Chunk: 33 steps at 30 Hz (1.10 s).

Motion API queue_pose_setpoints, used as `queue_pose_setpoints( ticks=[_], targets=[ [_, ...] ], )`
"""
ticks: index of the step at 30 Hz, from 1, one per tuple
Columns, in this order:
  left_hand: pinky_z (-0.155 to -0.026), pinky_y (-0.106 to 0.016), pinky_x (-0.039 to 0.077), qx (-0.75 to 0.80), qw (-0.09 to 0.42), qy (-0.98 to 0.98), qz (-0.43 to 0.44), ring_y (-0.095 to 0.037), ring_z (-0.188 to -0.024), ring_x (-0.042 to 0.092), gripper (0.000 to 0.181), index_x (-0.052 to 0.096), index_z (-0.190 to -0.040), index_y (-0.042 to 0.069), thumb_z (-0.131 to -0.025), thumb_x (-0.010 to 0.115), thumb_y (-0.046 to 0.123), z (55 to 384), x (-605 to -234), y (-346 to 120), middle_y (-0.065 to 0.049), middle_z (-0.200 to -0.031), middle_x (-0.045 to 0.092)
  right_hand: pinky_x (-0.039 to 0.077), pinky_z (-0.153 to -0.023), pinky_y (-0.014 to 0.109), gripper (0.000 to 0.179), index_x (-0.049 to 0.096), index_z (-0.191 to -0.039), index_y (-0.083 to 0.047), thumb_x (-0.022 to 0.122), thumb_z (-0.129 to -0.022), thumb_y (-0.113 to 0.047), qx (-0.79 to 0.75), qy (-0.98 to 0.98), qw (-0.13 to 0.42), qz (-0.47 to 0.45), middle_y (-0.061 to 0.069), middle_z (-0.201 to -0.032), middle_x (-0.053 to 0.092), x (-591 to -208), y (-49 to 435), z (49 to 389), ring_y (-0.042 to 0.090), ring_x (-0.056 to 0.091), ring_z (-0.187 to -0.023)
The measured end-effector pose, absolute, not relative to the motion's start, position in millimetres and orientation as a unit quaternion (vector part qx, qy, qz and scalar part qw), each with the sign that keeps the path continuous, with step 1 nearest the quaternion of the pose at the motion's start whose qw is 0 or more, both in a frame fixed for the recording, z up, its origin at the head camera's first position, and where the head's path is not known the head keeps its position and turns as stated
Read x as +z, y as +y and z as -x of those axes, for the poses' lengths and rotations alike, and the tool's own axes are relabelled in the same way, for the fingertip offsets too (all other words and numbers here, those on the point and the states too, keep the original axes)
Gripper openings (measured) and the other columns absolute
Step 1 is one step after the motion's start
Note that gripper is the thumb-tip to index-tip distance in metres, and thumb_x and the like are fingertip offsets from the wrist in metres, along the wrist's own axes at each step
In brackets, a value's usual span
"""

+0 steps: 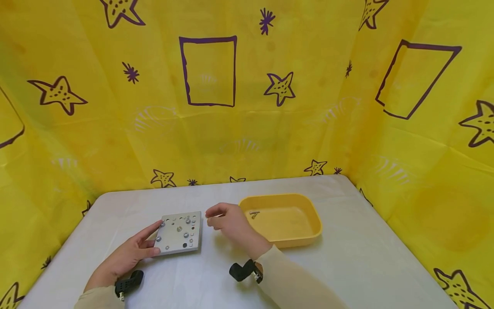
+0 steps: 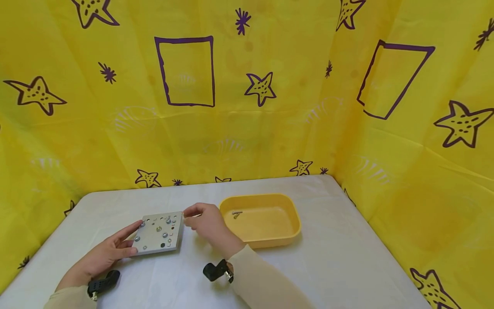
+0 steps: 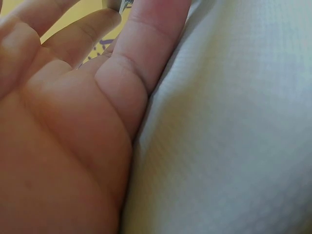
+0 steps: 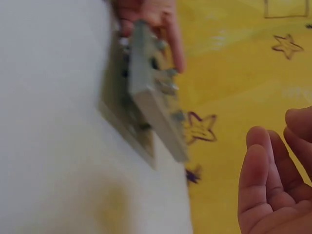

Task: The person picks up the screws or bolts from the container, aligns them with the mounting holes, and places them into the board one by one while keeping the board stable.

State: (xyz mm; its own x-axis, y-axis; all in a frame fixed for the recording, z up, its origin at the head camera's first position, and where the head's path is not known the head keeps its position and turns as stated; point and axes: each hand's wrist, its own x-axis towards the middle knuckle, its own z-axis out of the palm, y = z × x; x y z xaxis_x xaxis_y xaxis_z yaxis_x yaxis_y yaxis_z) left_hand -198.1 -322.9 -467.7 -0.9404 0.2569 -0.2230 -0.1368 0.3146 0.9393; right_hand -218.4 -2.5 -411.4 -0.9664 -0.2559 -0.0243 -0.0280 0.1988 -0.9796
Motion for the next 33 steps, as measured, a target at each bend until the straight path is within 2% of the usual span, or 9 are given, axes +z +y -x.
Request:
queue_pose_setpoints(
  ticks=[5, 10, 14, 18, 21, 23, 26, 33],
  targets=[
    [-0.089, -0.031, 0.047, 0.577, 0.169, 0.798, -0.038, -0.032, -0.119, 0.054, 0.094, 0.023, -0.16, 0.021, -0.086, 0.079, 0.016, 199, -467, -324, -0.022, -0.162, 0.014, 0.052, -0.083, 0.037, 0.02, 0.073, -0.112, -0.016, 0.073, -0.092, -0.016, -0.676, 0.727, 0.056, 0.106, 0.004, -0.112, 0.069, -395, 43, 223, 0.024, 0.065, -0.094],
    [-0.09, -0.03, 0.047, 0.574, 0.169, 0.8, -0.034, -0.031, -0.118, 0.055, 0.094, 0.023, -0.16, 0.022, -0.085, 0.08, 0.016, 199, -467, -324, -0.022, -0.162, 0.015, 0.052, -0.087, 0.039, 0.031, 0.069, -0.125, -0.018, 0.071, -0.094, -0.017, -0.67, 0.732, 0.03, 0.119, 0.004, -0.123, 0.065, -393, 85, 229, 0.026, 0.063, -0.103],
    [-0.088, -0.029, 0.048, 0.582, 0.17, 0.795, -0.035, -0.031, -0.117, 0.055, 0.095, 0.022, -0.161, 0.021, -0.085, 0.079, 0.015, 198, -469, -324, -0.022, -0.161, 0.016, 0.051, -0.09, 0.04, 0.042, 0.064, -0.133, -0.019, 0.073, -0.092, -0.017, -0.603, 0.791, 0.023, 0.104, 0.004, -0.129, 0.062, -399, 107, 233, 0.024, 0.062, -0.107],
    [-0.087, -0.029, 0.048, 0.589, 0.168, 0.79, -0.035, -0.031, -0.115, 0.056, 0.094, 0.022, -0.16, 0.02, -0.086, 0.079, 0.014, 197, -469, -324, -0.023, -0.16, 0.018, 0.048, -0.093, 0.045, 0.056, 0.059, -0.14, -0.015, 0.078, -0.087, -0.019, -0.467, 0.875, 0.067, 0.109, 0.013, -0.136, 0.057, -411, 120, 236, 0.03, 0.059, -0.113],
    [-0.087, -0.03, 0.048, 0.592, 0.167, 0.787, -0.036, -0.031, -0.114, 0.056, 0.094, 0.023, -0.16, 0.02, -0.085, 0.079, 0.014, 197, -468, -323, -0.025, -0.159, 0.02, 0.044, -0.096, 0.049, 0.063, 0.056, -0.141, -0.013, 0.081, -0.084, -0.02, -0.378, 0.908, 0.11, 0.146, 0.018, -0.133, 0.057, -420, 125, 237, 0.033, 0.057, -0.115],
    [-0.088, -0.03, 0.048, 0.593, 0.166, 0.787, -0.036, -0.031, -0.114, 0.056, 0.094, 0.023, -0.16, 0.019, -0.085, 0.079, 0.014, 197, -467, -323, -0.025, -0.159, 0.021, 0.043, -0.096, 0.048, 0.064, 0.056, -0.142, -0.015, 0.081, -0.083, -0.021, -0.343, 0.916, 0.127, 0.163, 0.018, -0.131, 0.059, -425, 127, 238, 0.03, 0.057, -0.112],
    [-0.087, -0.03, 0.048, 0.591, 0.166, 0.789, -0.038, -0.031, -0.114, 0.056, 0.094, 0.023, -0.16, 0.019, -0.085, 0.079, 0.014, 197, -466, -322, -0.025, -0.159, 0.021, 0.044, -0.094, 0.046, 0.063, 0.058, -0.139, -0.017, 0.081, -0.081, -0.021, -0.325, 0.92, 0.128, 0.176, 0.017, -0.126, 0.061, -431, 128, 240, 0.027, 0.058, -0.106],
    [-0.087, -0.03, 0.048, 0.59, 0.166, 0.789, -0.039, -0.031, -0.115, 0.056, 0.094, 0.023, -0.16, 0.018, -0.085, 0.08, 0.014, 196, -466, -321, -0.025, -0.159, 0.02, 0.041, -0.099, 0.046, 0.065, 0.06, -0.138, -0.017, 0.081, -0.076, -0.016, -0.314, 0.922, 0.122, 0.192, 0.009, -0.131, 0.061, -440, 128, 245, 0.025, 0.057, -0.109]
  ],
)
